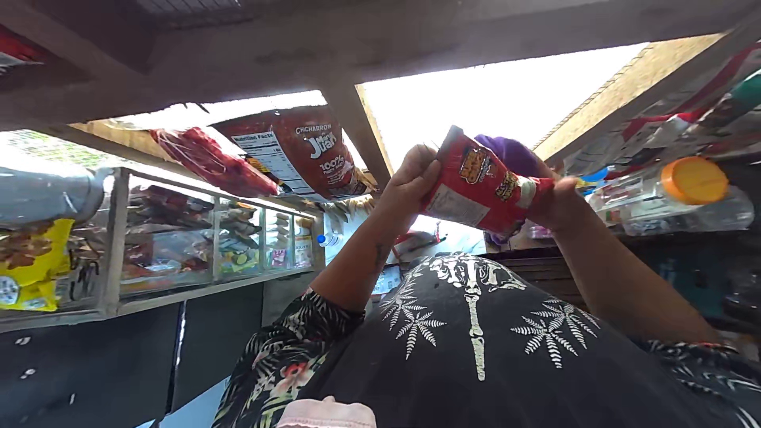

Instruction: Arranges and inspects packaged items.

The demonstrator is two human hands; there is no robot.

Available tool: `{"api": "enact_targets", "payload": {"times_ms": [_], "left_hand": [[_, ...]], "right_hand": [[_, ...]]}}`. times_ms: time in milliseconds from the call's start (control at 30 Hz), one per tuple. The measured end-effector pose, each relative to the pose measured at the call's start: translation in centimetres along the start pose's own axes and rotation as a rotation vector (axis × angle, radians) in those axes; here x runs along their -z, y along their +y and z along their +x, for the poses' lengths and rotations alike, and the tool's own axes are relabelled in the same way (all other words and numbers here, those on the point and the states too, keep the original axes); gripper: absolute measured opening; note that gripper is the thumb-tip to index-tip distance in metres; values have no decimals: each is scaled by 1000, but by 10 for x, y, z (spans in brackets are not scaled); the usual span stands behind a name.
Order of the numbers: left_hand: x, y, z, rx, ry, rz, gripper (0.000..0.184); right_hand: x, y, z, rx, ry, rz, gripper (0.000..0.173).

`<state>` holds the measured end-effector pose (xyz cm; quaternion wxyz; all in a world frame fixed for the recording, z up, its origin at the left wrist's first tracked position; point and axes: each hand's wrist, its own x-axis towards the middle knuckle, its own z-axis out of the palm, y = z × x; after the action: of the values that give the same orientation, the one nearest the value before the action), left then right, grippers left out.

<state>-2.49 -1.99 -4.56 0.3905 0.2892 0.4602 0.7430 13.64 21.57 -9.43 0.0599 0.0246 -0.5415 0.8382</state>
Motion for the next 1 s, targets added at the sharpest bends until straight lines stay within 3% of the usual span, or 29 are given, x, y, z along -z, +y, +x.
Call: {"api": "enact_targets", "payload": {"times_ms": [133, 233, 300, 400, 500, 600, 833, 1000], "left_hand": [[10, -7, 4, -155, 56, 170, 9], [15, -6, 2, -272, 149, 415, 6], [15, -6, 2, -314, 199, 427, 12], [11, -9, -2, -249, 221, 195, 16], [5, -9, -8, -156, 233, -32, 10], [-4, 0, -12, 1, 299, -169, 13], [-5, 12, -17, 191, 401, -140, 10], [1, 10, -19, 141, 360, -115, 9]], "right_hand": [[-34, -12, -6, 40, 14, -375, 85], [-39, -12, -11, 303, 26, -767, 76], [-39, -11, -12, 480, 35, -1016, 59], [-42, -4, -12, 713, 41, -1312, 29], [-43, 4, -13, 837, 32, -1404, 15], [-44, 5, -14, 912, -4, -1476, 17], [-37, -1, -15, 965, -68, -1608, 25], [-37, 0, -15, 992, -84, -1669, 24]]}}
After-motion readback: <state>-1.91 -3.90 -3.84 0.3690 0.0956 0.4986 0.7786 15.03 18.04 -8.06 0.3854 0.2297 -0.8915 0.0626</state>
